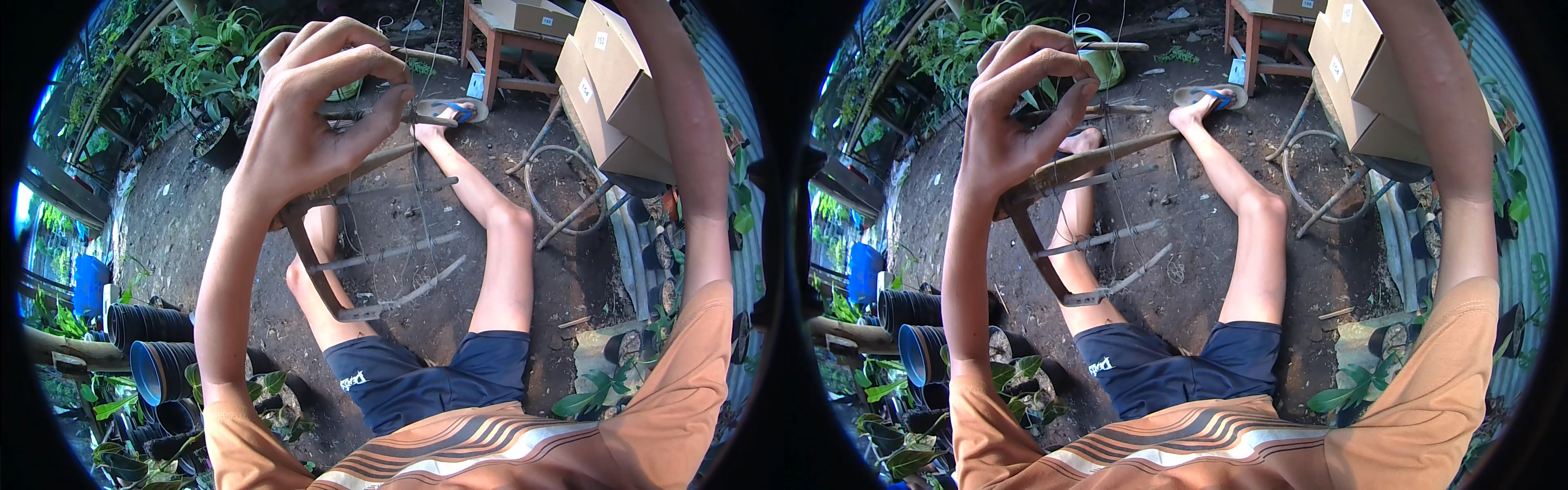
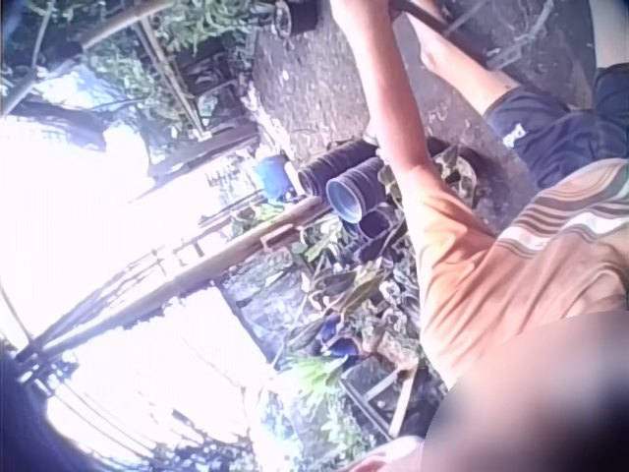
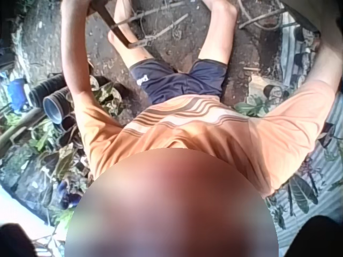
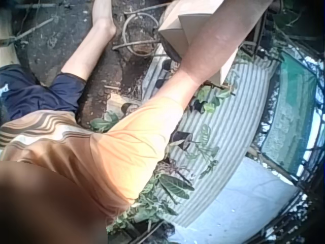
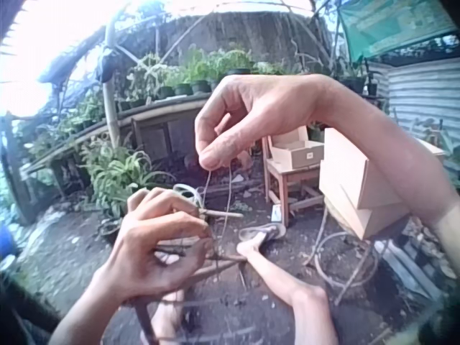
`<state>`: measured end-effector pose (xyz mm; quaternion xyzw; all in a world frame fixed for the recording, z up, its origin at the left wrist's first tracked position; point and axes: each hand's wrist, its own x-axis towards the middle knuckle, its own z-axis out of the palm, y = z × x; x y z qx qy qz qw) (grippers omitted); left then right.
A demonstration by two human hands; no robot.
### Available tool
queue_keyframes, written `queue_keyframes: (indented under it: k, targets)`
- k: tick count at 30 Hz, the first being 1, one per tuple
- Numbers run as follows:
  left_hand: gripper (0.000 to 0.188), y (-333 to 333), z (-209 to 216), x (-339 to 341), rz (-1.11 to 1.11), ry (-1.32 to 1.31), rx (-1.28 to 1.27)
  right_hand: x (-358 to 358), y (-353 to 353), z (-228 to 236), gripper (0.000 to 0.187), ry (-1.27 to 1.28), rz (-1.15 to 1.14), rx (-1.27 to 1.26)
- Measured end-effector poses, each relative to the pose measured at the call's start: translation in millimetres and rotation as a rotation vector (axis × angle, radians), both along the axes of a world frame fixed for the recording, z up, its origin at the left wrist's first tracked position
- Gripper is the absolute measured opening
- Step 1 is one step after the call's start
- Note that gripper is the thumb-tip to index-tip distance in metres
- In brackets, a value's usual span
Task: The person sits on the ground and ties thin wire around a small wooden frame made of sticks. They wrap the wire around multiple joints to secure the structure, adjusting the frame as needed.
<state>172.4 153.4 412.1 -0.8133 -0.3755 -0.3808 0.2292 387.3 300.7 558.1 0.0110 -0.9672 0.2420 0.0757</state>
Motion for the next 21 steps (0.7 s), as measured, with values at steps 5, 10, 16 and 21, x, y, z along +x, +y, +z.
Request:
queue_keyframes:
  k: [5,10,16,21]
  targets:
    - [0.016,-0.2,0.4,-0.9,0.028,0.061,0.029,-0.5,-12.2,0.6,0.027,-0.018,-0.053,0.055]
    - [0.015,-3.7,-0.1,0.1,0.015,0.089,-0.024,-0.5,-20.0,-3.3,0.028,-0.039,0.014,0.166]
    - [0.014,-2.8,1.3,-1.0,-0.021,0.058,-0.073,5.3,-38.1,-8.4,0.020,0.015,0.212,0.317]
    - [0.016,-1.9,0.8,2.4,-0.017,0.060,-0.059,20.6,-72.6,-25.6,0.013,0.089,0.130,0.822]
